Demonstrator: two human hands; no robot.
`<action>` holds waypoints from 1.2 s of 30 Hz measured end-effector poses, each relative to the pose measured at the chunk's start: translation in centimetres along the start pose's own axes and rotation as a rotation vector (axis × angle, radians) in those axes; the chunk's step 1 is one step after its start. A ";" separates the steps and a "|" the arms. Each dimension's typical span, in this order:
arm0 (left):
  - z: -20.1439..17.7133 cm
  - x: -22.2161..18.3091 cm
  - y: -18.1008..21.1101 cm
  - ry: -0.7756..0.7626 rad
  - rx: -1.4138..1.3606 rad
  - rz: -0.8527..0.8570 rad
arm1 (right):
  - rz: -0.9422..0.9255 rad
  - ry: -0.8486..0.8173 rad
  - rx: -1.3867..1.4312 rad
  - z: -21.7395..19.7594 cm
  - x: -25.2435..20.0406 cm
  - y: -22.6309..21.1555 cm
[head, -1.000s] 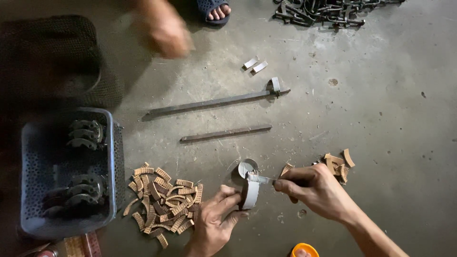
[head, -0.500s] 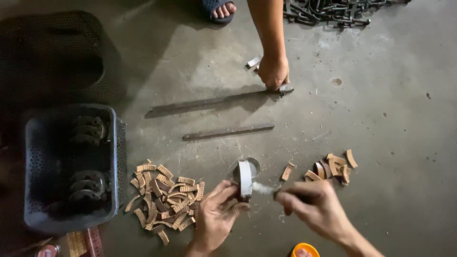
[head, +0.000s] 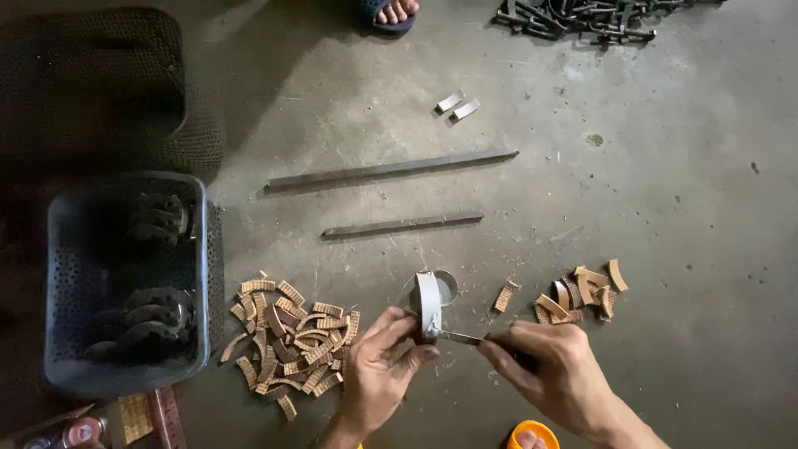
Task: Applying adhesive to small friction strips and attaching them to metal brake shoe frames
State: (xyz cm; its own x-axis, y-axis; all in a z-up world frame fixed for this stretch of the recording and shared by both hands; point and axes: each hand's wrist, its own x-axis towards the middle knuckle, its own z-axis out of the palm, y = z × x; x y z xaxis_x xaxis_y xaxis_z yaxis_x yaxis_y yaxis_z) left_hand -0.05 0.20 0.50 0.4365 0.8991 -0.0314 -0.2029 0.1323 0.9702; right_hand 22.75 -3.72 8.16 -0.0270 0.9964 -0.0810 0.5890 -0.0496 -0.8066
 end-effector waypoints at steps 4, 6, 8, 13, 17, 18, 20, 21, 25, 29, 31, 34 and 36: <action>0.6 0.3 0.7 0.027 0.252 0.098 | 0.005 -0.008 -0.063 0.0 0.7 -0.3; 0.6 0.4 0.9 0.020 0.300 0.142 | -0.009 -0.013 -0.080 -0.2 1.1 -0.3; 0.5 0.2 0.4 0.022 0.354 0.152 | -0.007 -0.005 -0.079 -0.3 1.1 -0.4; 0.5 0.1 0.6 0.030 0.366 0.155 | 0.081 0.003 -0.034 -0.6 1.2 0.0; 0.5 0.3 1.9 -0.032 0.405 0.131 | 0.184 -0.030 -0.003 -1.1 1.6 0.3; 0.4 0.3 2.0 -0.059 0.388 0.118 | 0.247 -0.077 0.029 -1.2 1.9 0.4; 0.5 0.4 2.2 -0.082 0.372 0.131 | 0.313 -0.091 0.066 -1.8 2.3 0.0; 0.4 0.5 2.3 -0.104 0.356 0.145 | 0.376 -0.106 0.105 -2.0 2.6 -0.2; 0.2 0.2 1.5 -0.116 0.385 0.130 | 0.547 -0.151 0.222 -2.1 3.0 1.3; 0.2 0.3 1.1 -0.153 0.371 0.115 | 0.537 -0.188 0.295 -2.0 3.5 3.7; 0.3 0.5 1.2 -0.176 0.375 0.065 | 0.495 -0.196 0.356 -2.0 3.6 4.6; 0.5 1.0 0.5 -0.159 0.387 0.080 | 0.552 -0.189 0.440 -1.7 3.5 6.5; 0.7 1.7 -0.8 -0.163 0.075 -0.056 | 0.542 -0.126 0.771 -1.2 3.1 9.5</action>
State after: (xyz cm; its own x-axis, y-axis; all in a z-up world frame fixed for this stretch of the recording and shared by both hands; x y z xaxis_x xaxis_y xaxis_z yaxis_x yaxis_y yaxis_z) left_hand 1.46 1.32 -0.13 0.5830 0.8108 -0.0523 -0.1112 0.1433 0.9834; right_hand 29.19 -1.04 0.93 -0.0200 0.8115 -0.5840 -0.1475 -0.5801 -0.8011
